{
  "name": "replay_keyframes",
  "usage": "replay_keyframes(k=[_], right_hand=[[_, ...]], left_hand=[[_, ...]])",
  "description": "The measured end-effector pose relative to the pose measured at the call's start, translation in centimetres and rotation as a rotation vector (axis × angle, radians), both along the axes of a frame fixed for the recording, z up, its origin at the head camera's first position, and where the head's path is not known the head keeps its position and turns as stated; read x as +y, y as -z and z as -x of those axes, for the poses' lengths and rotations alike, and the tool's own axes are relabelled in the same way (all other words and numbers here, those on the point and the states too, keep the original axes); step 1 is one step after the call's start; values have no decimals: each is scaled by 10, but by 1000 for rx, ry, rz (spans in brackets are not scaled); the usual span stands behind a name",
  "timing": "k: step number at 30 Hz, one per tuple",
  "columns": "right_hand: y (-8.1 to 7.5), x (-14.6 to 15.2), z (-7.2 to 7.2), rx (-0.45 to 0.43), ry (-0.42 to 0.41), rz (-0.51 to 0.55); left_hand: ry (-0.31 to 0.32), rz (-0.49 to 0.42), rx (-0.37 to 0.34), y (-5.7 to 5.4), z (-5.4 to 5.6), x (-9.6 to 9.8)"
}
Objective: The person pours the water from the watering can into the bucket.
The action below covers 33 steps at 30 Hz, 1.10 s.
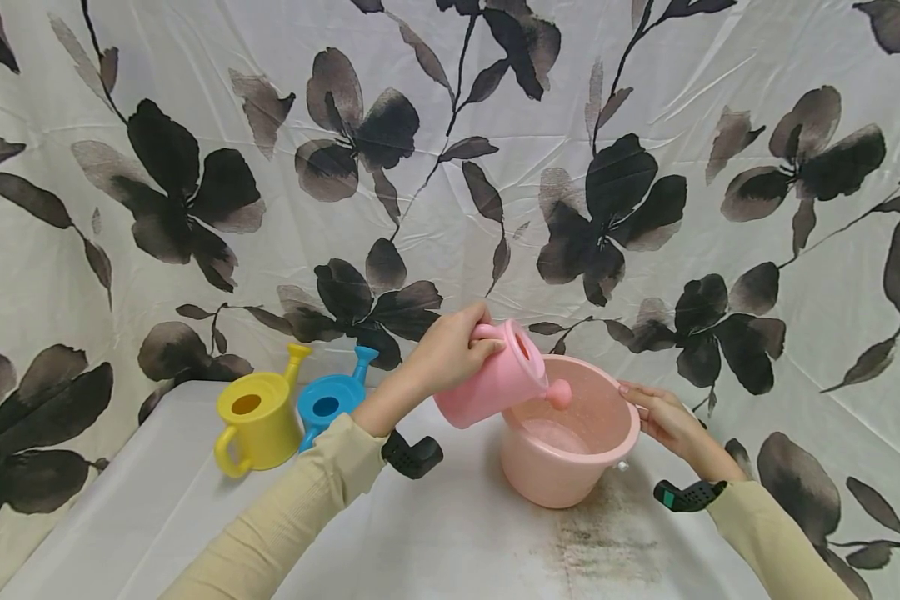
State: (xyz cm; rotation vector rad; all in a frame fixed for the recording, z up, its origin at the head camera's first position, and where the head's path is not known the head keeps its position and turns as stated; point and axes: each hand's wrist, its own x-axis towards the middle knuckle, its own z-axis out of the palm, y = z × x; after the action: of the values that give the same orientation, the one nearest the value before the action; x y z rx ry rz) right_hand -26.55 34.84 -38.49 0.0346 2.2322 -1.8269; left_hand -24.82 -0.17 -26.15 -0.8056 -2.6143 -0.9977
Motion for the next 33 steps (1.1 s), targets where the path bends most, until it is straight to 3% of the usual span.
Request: replay_keyframes(k=[33], right_hand=[[-1,1,1,0,-12,54]], left_hand=[[9,28,-17,-2,3,0]])
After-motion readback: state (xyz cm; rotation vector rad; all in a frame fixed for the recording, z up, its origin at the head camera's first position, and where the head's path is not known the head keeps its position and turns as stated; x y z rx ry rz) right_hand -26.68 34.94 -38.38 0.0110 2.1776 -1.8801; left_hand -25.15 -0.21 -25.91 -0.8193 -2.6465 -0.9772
